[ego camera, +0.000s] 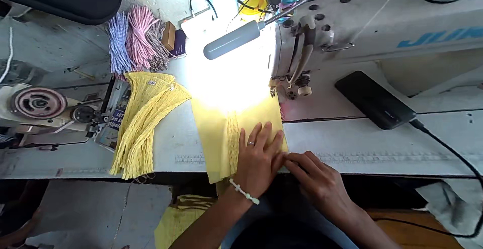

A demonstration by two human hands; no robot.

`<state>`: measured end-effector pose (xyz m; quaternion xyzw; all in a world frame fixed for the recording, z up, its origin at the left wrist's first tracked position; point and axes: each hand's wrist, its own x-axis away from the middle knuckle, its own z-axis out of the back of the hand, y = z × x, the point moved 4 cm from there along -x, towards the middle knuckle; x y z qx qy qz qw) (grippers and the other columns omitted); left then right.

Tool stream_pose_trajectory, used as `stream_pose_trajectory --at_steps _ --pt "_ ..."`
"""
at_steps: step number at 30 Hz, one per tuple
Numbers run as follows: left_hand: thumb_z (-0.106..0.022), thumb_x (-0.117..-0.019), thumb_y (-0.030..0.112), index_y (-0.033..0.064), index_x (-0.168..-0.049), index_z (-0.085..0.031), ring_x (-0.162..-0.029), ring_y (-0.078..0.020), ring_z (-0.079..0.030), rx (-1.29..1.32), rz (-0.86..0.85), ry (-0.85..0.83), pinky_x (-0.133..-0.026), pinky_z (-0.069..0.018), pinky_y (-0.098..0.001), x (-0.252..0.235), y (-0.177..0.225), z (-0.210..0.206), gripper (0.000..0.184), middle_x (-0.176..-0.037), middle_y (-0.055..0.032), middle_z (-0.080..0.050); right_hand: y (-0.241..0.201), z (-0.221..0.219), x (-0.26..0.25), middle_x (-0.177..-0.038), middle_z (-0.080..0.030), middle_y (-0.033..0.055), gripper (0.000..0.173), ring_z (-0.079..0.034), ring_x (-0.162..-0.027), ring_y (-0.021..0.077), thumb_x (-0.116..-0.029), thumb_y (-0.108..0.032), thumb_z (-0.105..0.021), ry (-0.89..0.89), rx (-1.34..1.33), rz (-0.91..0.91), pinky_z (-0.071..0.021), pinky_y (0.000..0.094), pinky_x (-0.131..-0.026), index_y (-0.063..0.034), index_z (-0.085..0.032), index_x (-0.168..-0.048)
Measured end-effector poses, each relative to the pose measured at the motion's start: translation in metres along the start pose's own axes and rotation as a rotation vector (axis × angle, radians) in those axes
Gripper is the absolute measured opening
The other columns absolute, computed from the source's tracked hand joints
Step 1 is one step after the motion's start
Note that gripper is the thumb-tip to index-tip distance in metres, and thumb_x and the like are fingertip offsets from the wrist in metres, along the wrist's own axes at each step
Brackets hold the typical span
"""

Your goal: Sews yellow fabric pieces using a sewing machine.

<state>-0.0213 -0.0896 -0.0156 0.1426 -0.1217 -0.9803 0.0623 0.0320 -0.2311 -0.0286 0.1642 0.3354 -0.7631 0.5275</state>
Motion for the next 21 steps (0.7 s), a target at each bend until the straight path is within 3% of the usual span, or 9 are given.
stream_pose_trajectory --at_steps 7,13,16,19,21 --pt "-0.051 -0.1048 0.040 0.0266 -0.138 -0.067 -0.139 -0.0378 -0.052 0.019 -0.056 -0.026 -0.112 -0.0339 -0.0698 -0.027 -0.025 -0.007 0.039 -0.147 -0.0130 -0.058 0.011 -0.006 -0.020 -0.094 -0.073 0.0107 0.016 -0.063 -0.069 0.0257 -0.0911 -0.002 -0.058 -0.048 0.067 0.019 -0.0483 0.0322 -0.052 -0.0040 -0.074 -0.093" --pt "-0.050 -0.1055 0.039 0.0280 -0.139 -0.067 -0.147 -0.0363 -0.042 0.049 -0.054 -0.110 -0.116 -0.0247 -0.0709 -0.054 -0.040 -0.009 0.039 -0.153 -0.0123 -0.052 0.024 -0.014 -0.038 -0.098 -0.072 0.0140 0.013 -0.066 -0.070 0.0282 -0.0896 -0.001 -0.061 -0.090 0.072 0.023 -0.0512 0.0347 -0.052 -0.0011 -0.073 -0.096" --pt "-0.059 -0.1019 0.038 0.0204 -0.138 -0.068 -0.145 -0.0363 -0.045 0.097 -0.075 -0.069 -0.115 -0.0268 -0.0701 -0.065 -0.047 -0.009 0.041 -0.151 -0.0131 -0.054 0.032 -0.017 -0.049 -0.098 -0.072 0.0166 0.012 -0.069 -0.073 0.0306 -0.0897 0.001 -0.062 -0.103 0.055 0.020 -0.0539 0.0374 -0.054 0.0009 -0.072 -0.095" --pt "-0.066 -0.0980 0.036 0.0057 -0.138 -0.063 -0.144 -0.0336 -0.047 0.134 -0.061 -0.049 -0.115 -0.0299 -0.0676 -0.075 -0.053 -0.008 0.050 -0.149 -0.0126 -0.056 0.041 -0.020 -0.060 -0.098 -0.072 0.0174 0.010 -0.072 -0.077 0.0323 -0.0878 0.003 -0.064 -0.114 0.052 0.009 -0.0563 0.0394 -0.056 0.0015 -0.072 -0.095" --pt "-0.066 -0.0980 0.034 0.0041 -0.140 -0.062 -0.145 -0.0328 -0.046 0.123 -0.052 -0.072 -0.115 -0.0298 -0.0683 -0.083 -0.058 -0.009 0.052 -0.151 -0.0122 -0.055 0.046 -0.023 -0.066 -0.099 -0.073 0.0181 0.011 -0.072 -0.076 0.0330 -0.0872 0.003 -0.067 -0.138 0.058 0.000 -0.0566 0.0412 -0.056 0.0021 -0.072 -0.097"
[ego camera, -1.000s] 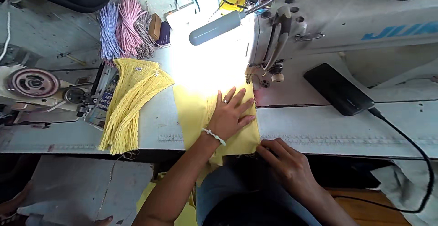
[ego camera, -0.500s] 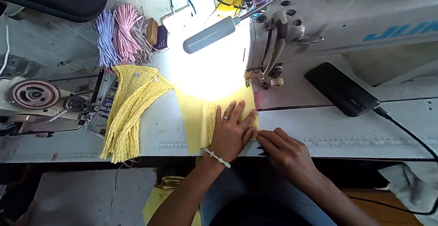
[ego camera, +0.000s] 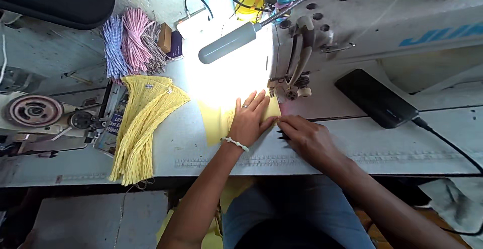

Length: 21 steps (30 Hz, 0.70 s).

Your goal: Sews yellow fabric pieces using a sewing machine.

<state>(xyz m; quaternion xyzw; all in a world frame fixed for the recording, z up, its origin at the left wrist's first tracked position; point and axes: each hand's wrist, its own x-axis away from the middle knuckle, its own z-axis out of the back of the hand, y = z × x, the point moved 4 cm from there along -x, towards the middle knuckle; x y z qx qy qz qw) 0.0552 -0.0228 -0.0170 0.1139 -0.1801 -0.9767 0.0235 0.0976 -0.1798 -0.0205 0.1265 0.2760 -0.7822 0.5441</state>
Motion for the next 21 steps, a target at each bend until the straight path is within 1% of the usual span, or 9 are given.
stream_pose_trajectory --at_steps 4,6,8,10,11,15,17,19,21 --pt "-0.059 -0.1021 0.036 0.0104 -0.149 -0.054 -0.149 -0.0321 -0.040 -0.047 0.047 -0.109 -0.114 -0.0257 -0.0715 -0.017 -0.009 0.002 0.054 -0.157 -0.0094 -0.049 0.011 -0.005 -0.013 -0.100 -0.072 0.0190 0.013 -0.072 -0.077 0.0350 -0.0860 0.004 -0.070 -0.046 0.018 -0.021 -0.0575 0.0452 -0.057 0.0019 -0.074 -0.098" --pt "-0.056 -0.1040 0.036 0.0113 -0.150 -0.053 -0.148 -0.0337 -0.041 -0.052 0.072 -0.153 -0.112 -0.0287 -0.0712 -0.026 -0.014 0.004 0.052 -0.158 -0.0097 -0.048 0.016 -0.006 -0.021 -0.104 -0.072 0.0196 0.013 -0.072 -0.080 0.0359 -0.0860 0.004 -0.071 -0.061 0.019 -0.021 -0.0583 0.0469 -0.060 0.0024 -0.074 -0.098" --pt "-0.053 -0.1053 0.037 0.0123 -0.149 -0.054 -0.148 -0.0336 -0.041 -0.049 0.083 -0.180 -0.111 -0.0332 -0.0673 -0.035 -0.021 0.005 0.050 -0.159 -0.0091 -0.046 0.020 -0.008 -0.027 -0.109 -0.071 0.0199 0.014 -0.072 -0.084 0.0365 -0.0857 0.005 -0.072 -0.068 0.020 -0.024 -0.0588 0.0480 -0.062 0.0027 -0.074 -0.099" --pt "-0.051 -0.1066 0.037 0.0113 -0.150 -0.052 -0.149 -0.0340 -0.039 -0.025 0.092 -0.227 -0.111 -0.0355 -0.0638 -0.045 -0.026 0.007 0.051 -0.160 -0.0100 -0.044 0.024 -0.010 -0.032 -0.116 -0.071 0.0199 0.019 -0.073 -0.092 0.0373 -0.0860 0.007 -0.072 -0.076 0.017 -0.046 -0.0598 0.0497 -0.068 0.0027 -0.074 -0.105" --pt "-0.050 -0.1069 0.036 0.0112 -0.151 -0.051 -0.149 -0.0337 -0.039 -0.018 0.093 -0.244 -0.112 -0.0369 -0.0611 -0.049 -0.028 0.008 0.051 -0.161 -0.0102 -0.043 0.026 -0.011 -0.033 -0.119 -0.071 0.0198 0.022 -0.073 -0.093 0.0375 -0.0867 0.007 -0.071 -0.073 0.015 -0.059 -0.0596 0.0501 -0.069 0.0026 -0.074 -0.108" --pt "-0.045 -0.1093 0.034 0.0083 -0.154 -0.046 -0.149 -0.0342 -0.039 0.008 0.162 -0.318 -0.117 -0.0338 -0.0555 -0.064 -0.032 0.015 0.052 -0.161 -0.0127 -0.041 0.031 -0.013 -0.035 -0.121 -0.071 0.0207 0.032 -0.073 -0.095 0.0398 -0.0871 0.008 -0.070 -0.038 0.016 -0.103 -0.0589 0.0532 -0.071 0.0026 -0.073 -0.118" --pt "-0.042 -0.1100 0.035 0.0092 -0.155 -0.045 -0.146 -0.0337 -0.044 0.010 0.220 -0.333 -0.113 -0.0391 -0.0561 -0.070 -0.034 0.016 0.052 -0.162 -0.0107 -0.042 0.031 -0.014 -0.034 -0.121 -0.071 0.0212 0.033 -0.073 -0.096 0.0398 -0.0861 0.007 -0.072 -0.026 0.017 -0.118 -0.0589 0.0532 -0.071 0.0020 -0.073 -0.119" --pt "-0.040 -0.1108 0.036 0.0101 -0.156 -0.043 -0.138 -0.0346 -0.053 0.025 0.257 -0.335 -0.108 -0.0436 -0.0569 -0.074 -0.036 0.016 0.053 -0.160 -0.0114 -0.043 0.032 -0.014 -0.033 -0.120 -0.071 0.0212 0.033 -0.073 -0.096 0.0397 -0.0852 0.006 -0.073 -0.007 0.011 -0.133 -0.0590 0.0531 -0.072 0.0016 -0.073 -0.118" --pt "-0.040 -0.1107 0.037 0.0099 -0.157 -0.042 -0.137 -0.0353 -0.054 0.029 0.286 -0.343 -0.108 -0.0436 -0.0573 -0.076 -0.036 0.018 0.054 -0.160 -0.0132 -0.043 0.032 -0.013 -0.031 -0.116 -0.072 0.0218 0.032 -0.072 -0.095 0.0411 -0.0836 0.007 -0.073 0.001 -0.019 -0.159 -0.0585 0.0544 -0.071 0.0020 -0.074 -0.115"
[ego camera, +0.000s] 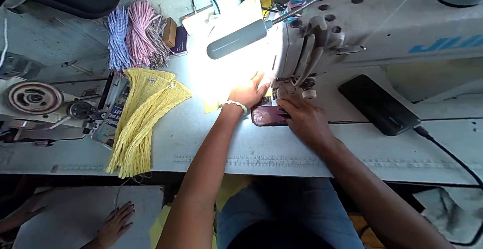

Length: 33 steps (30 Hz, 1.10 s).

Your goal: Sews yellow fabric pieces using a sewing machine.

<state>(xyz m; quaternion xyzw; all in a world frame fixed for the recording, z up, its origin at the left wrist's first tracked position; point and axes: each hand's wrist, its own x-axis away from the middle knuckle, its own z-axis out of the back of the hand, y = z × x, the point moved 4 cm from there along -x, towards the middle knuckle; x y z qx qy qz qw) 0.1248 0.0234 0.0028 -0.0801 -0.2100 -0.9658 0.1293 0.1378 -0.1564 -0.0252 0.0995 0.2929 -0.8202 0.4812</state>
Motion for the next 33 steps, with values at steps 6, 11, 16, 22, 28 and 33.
stream_pose_trajectory --at_steps 6,11,16,22,28,33 --pt "-0.057 -0.1046 0.038 0.0052 -0.151 -0.048 -0.127 -0.0385 -0.059 -0.049 0.094 0.017 -0.102 -0.0471 -0.0585 -0.006 0.012 0.012 0.058 -0.149 -0.0202 -0.053 0.006 0.007 0.004 -0.106 -0.072 0.0223 0.026 -0.072 -0.093 0.0403 -0.0879 -0.013 -0.077 0.073 -0.079 -0.068 -0.0584 0.0534 -0.072 0.0004 -0.074 -0.110" --pt "-0.052 -0.1071 0.025 0.0022 -0.134 -0.057 -0.110 -0.0428 -0.066 -0.019 0.156 0.043 -0.087 -0.0510 -0.0617 -0.005 0.027 0.012 0.035 -0.122 -0.0245 -0.066 0.009 0.012 0.005 -0.100 -0.069 0.0237 0.031 -0.069 -0.089 0.0384 -0.0885 -0.019 -0.072 0.171 -0.137 -0.113 -0.0574 0.0484 -0.074 0.0051 -0.072 -0.109" --pt "-0.049 -0.1087 0.029 -0.0090 -0.135 -0.059 -0.121 -0.0471 -0.061 0.258 0.275 0.218 -0.106 -0.0430 -0.0600 0.010 0.000 0.005 0.047 -0.121 -0.0327 -0.066 0.008 0.008 0.006 -0.095 -0.071 0.0244 0.033 -0.072 -0.084 0.0410 -0.0988 -0.024 -0.064 0.122 -0.077 -0.074 -0.0588 0.0529 -0.072 0.0063 -0.071 -0.110" --pt "-0.061 -0.1025 0.018 -0.0124 -0.124 -0.064 -0.120 -0.0411 -0.062 0.338 0.399 0.510 -0.107 -0.0446 -0.0538 0.041 -0.036 0.013 0.037 -0.120 -0.0309 -0.066 -0.005 -0.001 0.006 -0.094 -0.072 0.0229 0.034 -0.073 -0.082 0.0405 -0.1021 -0.022 -0.059 0.077 0.011 -0.016 -0.0592 0.0523 -0.068 0.0048 -0.070 -0.119" --pt "-0.060 -0.1043 0.025 -0.0072 -0.116 -0.062 -0.103 -0.0347 -0.064 0.474 0.338 0.618 -0.092 -0.0501 -0.0542 0.086 -0.033 -0.004 0.034 -0.110 -0.0237 -0.066 -0.043 -0.019 -0.025 -0.102 -0.067 0.0269 0.042 -0.069 -0.082 0.0430 -0.1012 -0.007 -0.059 -0.204 0.074 -0.098 -0.0567 0.0536 -0.069 0.0014 -0.057 -0.143" --pt "-0.062 -0.1032 0.025 -0.0036 -0.112 -0.064 -0.096 -0.0272 -0.066 0.499 0.372 0.541 -0.088 -0.0520 -0.0459 0.112 -0.017 -0.016 0.030 -0.102 -0.0179 -0.068 -0.061 -0.017 -0.034 -0.109 -0.067 0.0259 0.041 -0.069 -0.089 0.0430 -0.1025 -0.003 -0.052 -0.435 0.077 -0.158 -0.0547 0.0544 -0.075 -0.0018 -0.058 -0.143"
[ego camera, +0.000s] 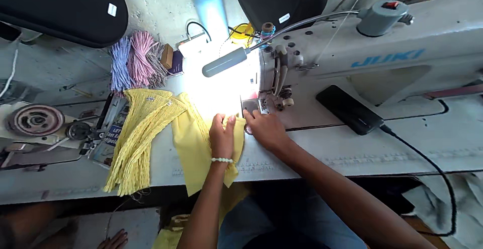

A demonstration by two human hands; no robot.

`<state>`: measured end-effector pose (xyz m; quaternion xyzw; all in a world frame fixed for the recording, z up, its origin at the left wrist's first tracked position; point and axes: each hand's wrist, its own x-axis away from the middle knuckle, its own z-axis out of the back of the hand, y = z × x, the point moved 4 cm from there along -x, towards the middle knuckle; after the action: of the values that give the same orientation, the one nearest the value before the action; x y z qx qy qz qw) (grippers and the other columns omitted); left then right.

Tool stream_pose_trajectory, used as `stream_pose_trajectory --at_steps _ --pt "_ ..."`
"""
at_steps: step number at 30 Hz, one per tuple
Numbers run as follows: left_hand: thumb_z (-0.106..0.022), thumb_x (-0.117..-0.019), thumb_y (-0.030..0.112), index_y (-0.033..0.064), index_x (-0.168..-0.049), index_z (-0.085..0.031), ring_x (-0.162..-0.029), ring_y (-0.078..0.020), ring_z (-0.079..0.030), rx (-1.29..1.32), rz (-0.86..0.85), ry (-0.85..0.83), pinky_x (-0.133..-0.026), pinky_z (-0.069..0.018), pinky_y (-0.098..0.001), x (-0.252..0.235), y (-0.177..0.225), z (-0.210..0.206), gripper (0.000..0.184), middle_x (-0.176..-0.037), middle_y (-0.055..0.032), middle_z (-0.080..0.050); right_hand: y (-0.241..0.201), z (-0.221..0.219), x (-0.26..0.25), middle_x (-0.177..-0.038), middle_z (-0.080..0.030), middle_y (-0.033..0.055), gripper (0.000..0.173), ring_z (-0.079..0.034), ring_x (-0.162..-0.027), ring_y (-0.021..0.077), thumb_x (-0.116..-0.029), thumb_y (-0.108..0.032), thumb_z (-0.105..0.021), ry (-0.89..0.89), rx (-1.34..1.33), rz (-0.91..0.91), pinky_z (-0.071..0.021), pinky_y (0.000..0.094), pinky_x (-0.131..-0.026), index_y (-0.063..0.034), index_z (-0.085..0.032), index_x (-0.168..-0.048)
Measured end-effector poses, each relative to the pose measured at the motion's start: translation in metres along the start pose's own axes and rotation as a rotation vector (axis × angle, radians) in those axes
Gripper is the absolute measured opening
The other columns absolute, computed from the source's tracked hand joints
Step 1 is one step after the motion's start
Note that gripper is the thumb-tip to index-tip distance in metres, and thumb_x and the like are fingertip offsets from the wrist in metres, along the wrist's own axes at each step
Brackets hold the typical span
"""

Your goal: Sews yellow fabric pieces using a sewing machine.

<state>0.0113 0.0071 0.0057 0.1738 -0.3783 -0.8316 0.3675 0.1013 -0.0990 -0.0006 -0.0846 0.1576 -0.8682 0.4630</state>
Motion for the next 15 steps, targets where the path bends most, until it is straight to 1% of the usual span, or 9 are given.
stream_pose_trajectory --at_steps 2,3,5,8,9,11,13,14,15 --pt "-0.063 -0.1018 0.027 -0.0062 -0.113 -0.068 -0.104 -0.0306 -0.067 -0.071 -0.097 -0.099 -0.096 -0.0513 -0.0480 0.012 -0.003 0.001 0.035 -0.108 -0.0204 -0.070 0.008 -0.003 0.015 -0.110 -0.069 0.0254 0.036 -0.070 -0.092 0.0439 -0.1040 -0.008 -0.052 0.045 -0.054 0.010 -0.0553 0.0569 -0.075 -0.0037 -0.063 -0.137" --pt "-0.064 -0.1009 0.029 -0.0067 -0.110 -0.070 -0.104 -0.0321 -0.067 -0.099 -0.169 -0.150 -0.096 -0.0507 -0.0493 0.021 -0.007 0.003 0.038 -0.107 -0.0206 -0.070 0.016 -0.005 0.025 -0.107 -0.071 0.0238 0.032 -0.072 -0.087 0.0425 -0.1045 -0.014 -0.053 0.132 -0.068 0.024 -0.0565 0.0562 -0.070 -0.0034 -0.067 -0.131" --pt "-0.061 -0.1007 0.036 -0.0031 -0.102 -0.072 -0.092 -0.0292 -0.067 -0.136 -0.268 -0.245 -0.087 -0.0523 -0.0485 0.041 -0.015 0.012 0.041 -0.094 -0.0159 -0.070 0.037 -0.007 0.048 -0.097 -0.073 0.0197 0.030 -0.073 -0.078 0.0382 -0.1004 -0.023 -0.061 0.300 -0.111 0.035 -0.0577 0.0544 -0.062 -0.0024 -0.073 -0.119" --pt "-0.048 -0.1058 0.039 0.0008 -0.103 -0.072 -0.070 -0.0211 -0.064 -0.160 -0.156 -0.390 -0.070 -0.0529 -0.0426 0.068 -0.034 0.044 0.045 -0.076 -0.0091 -0.066 0.065 0.001 0.083 -0.097 -0.076 0.0171 0.031 -0.074 -0.080 0.0360 -0.0969 -0.023 -0.066 0.370 -0.217 -0.020 -0.0578 0.0556 -0.065 -0.0027 -0.073 -0.119" --pt "-0.048 -0.1063 0.038 0.0011 -0.104 -0.071 -0.065 -0.0197 -0.062 -0.171 -0.107 -0.369 -0.065 -0.0524 -0.0409 0.074 -0.042 0.056 0.044 -0.073 -0.0080 -0.065 0.072 0.005 0.092 -0.096 -0.076 0.0167 0.028 -0.074 -0.080 0.0352 -0.0986 -0.021 -0.064 0.380 -0.248 -0.032 -0.0579 0.0550 -0.066 -0.0026 -0.073 -0.118" --pt "-0.054 -0.1046 0.031 -0.0008 -0.104 -0.070 -0.061 -0.0210 -0.062 -0.226 -0.082 -0.178 -0.060 -0.0527 -0.0414 0.083 -0.055 0.077 0.036 -0.072 -0.0099 -0.064 0.079 0.011 0.101 -0.091 -0.075 0.0166 0.026 -0.073 -0.076 0.0322 -0.1025 -0.017 -0.057 0.408 -0.303 -0.046 -0.0573 0.0502 -0.066 -0.0013 -0.073 -0.115" --pt "-0.061 -0.1005 0.020 -0.0046 -0.104 -0.070 -0.068 -0.0261 -0.066 -0.276 -0.120 0.079 -0.064 -0.0550 -0.0443 0.089 -0.060 0.088 0.026 -0.079 -0.0158 -0.068 0.076 0.016 0.099 -0.089 -0.074 0.0160 0.028 -0.071 -0.072 0.0263 -0.1047 -0.016 -0.052 0.443 -0.341 -0.038 -0.0574 0.0418 -0.066 -0.0003 -0.074 -0.113" --pt "-0.062 -0.0988 0.015 -0.0055 -0.103 -0.070 -0.073 -0.0270 -0.067 -0.292 -0.153 0.178 -0.068 -0.0559 -0.0431 0.089 -0.061 0.090 0.022 -0.086 -0.0178 -0.068 0.071 0.018 0.094 -0.090 -0.074 0.0151 0.028 -0.071 -0.072 0.0240 -0.1044 -0.015 -0.052 0.450 -0.358 -0.014 -0.0587 0.0390 -0.067 -0.0001 -0.074 -0.112" --pt "-0.062 -0.0981 0.012 -0.0058 -0.104 -0.070 -0.080 -0.0289 -0.068 -0.301 -0.183 0.235 -0.073 -0.0568 -0.0433 0.088 -0.060 0.091 0.021 -0.093 -0.0200 -0.068 0.064 0.019 0.086 -0.092 -0.074 0.0148 0.026 -0.072 -0.076 0.0240 -0.1034 -0.013 -0.054 0.449 -0.373 0.019 -0.0600 0.0391 -0.071 -0.0002 -0.075 -0.111"
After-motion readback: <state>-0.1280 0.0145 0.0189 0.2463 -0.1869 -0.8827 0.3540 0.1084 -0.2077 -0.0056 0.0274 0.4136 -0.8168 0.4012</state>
